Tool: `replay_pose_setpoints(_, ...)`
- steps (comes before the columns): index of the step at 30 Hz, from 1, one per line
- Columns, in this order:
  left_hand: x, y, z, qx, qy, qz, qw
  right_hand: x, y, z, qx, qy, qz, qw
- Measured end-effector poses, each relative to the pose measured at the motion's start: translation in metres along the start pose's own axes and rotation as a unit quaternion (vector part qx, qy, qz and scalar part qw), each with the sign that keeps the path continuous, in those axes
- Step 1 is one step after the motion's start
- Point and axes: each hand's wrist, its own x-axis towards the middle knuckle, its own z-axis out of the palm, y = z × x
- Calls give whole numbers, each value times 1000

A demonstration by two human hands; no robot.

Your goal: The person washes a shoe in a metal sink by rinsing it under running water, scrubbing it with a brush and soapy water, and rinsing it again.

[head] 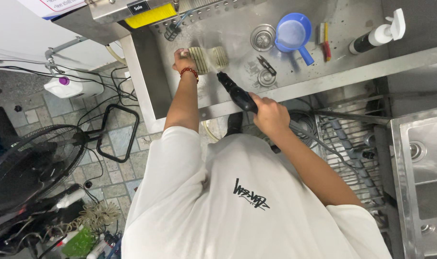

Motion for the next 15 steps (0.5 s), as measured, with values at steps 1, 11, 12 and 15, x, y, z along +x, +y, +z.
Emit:
replay_pose_setpoints(1,0,0,1,8,3,5,1000,3,1,2,0,-1,2,1000)
replay_pose_setpoints(11,-4,-6,-19,0,-20,-57,998,15,2,6,11,19,13,1000)
replay_pose_setpoints(12,-4,-8,-23,-7,-23,-62,998,8,5,3,18,30,25,999)
replay_pose_setpoints(15,2,-18,-39,-89,-57,28,994,-14,13,-12,26,28,49,998)
